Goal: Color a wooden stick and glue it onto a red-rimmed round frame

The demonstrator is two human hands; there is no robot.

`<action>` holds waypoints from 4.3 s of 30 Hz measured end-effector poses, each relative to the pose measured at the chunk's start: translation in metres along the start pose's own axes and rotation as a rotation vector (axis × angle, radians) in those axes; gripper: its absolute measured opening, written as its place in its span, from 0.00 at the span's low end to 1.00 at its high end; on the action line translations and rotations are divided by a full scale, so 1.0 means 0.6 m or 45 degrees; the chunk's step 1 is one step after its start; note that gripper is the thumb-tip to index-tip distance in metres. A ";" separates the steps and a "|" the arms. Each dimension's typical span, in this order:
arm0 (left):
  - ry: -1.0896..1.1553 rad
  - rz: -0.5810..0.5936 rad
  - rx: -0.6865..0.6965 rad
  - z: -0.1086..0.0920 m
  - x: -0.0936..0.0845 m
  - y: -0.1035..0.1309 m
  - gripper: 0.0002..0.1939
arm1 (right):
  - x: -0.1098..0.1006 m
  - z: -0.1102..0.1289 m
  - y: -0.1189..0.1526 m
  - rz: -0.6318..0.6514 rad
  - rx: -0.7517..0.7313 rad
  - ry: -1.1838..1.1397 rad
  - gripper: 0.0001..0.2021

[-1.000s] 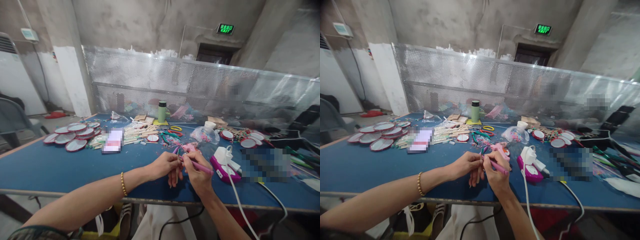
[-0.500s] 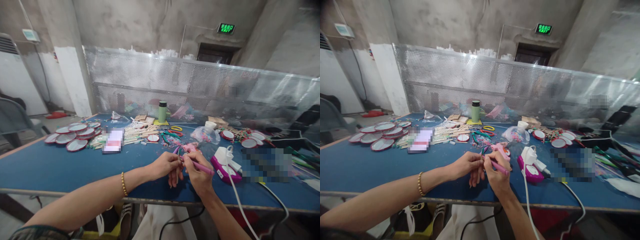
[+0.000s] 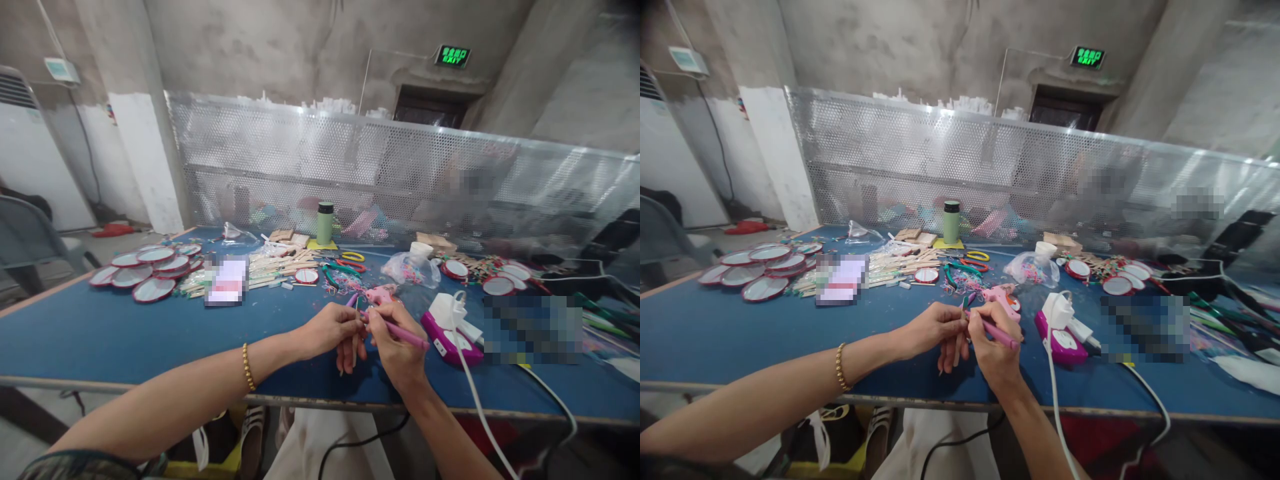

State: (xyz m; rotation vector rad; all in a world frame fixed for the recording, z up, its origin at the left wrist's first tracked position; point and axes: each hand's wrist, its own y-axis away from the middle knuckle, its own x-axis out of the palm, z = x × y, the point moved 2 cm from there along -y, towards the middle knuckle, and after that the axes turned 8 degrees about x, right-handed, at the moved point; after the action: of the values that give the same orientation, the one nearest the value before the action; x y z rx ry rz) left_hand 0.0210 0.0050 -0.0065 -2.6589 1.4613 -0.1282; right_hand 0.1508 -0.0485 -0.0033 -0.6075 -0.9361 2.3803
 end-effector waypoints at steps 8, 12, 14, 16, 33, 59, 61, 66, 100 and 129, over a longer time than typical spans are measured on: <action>0.000 -0.003 0.009 0.000 0.000 -0.001 0.23 | 0.001 0.002 -0.001 0.008 -0.015 -0.014 0.09; -0.003 -0.008 -0.003 0.000 0.001 -0.001 0.22 | 0.001 0.002 0.000 0.019 -0.013 -0.001 0.09; -0.002 -0.005 -0.003 -0.001 0.001 -0.001 0.22 | 0.001 0.001 0.000 0.019 -0.019 0.003 0.09; -0.005 0.000 0.005 -0.003 0.002 -0.001 0.22 | 0.001 0.001 0.000 0.017 -0.018 0.008 0.09; 0.023 0.012 0.010 0.002 0.000 -0.001 0.22 | 0.001 0.000 0.000 0.005 -0.019 -0.031 0.09; 0.021 0.019 0.000 0.010 -0.004 -0.004 0.22 | 0.001 -0.002 -0.001 0.014 -0.006 -0.017 0.09; 0.022 0.011 0.003 0.009 -0.004 -0.002 0.21 | 0.001 -0.001 -0.001 0.001 -0.011 -0.032 0.10; 0.016 0.021 0.013 0.004 -0.002 -0.001 0.21 | 0.002 0.001 -0.001 -0.006 -0.017 -0.039 0.09; 0.015 0.005 0.005 0.006 -0.002 -0.002 0.23 | 0.001 0.001 -0.002 -0.009 -0.050 -0.031 0.09; 0.032 -0.006 0.000 0.007 -0.003 -0.001 0.21 | 0.001 0.001 -0.001 -0.007 -0.018 -0.020 0.09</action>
State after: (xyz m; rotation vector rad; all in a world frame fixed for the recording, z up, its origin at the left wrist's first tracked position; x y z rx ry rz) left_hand 0.0211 0.0071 -0.0105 -2.6702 1.4628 -0.1630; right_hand 0.1499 -0.0480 -0.0025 -0.5915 -0.9614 2.3788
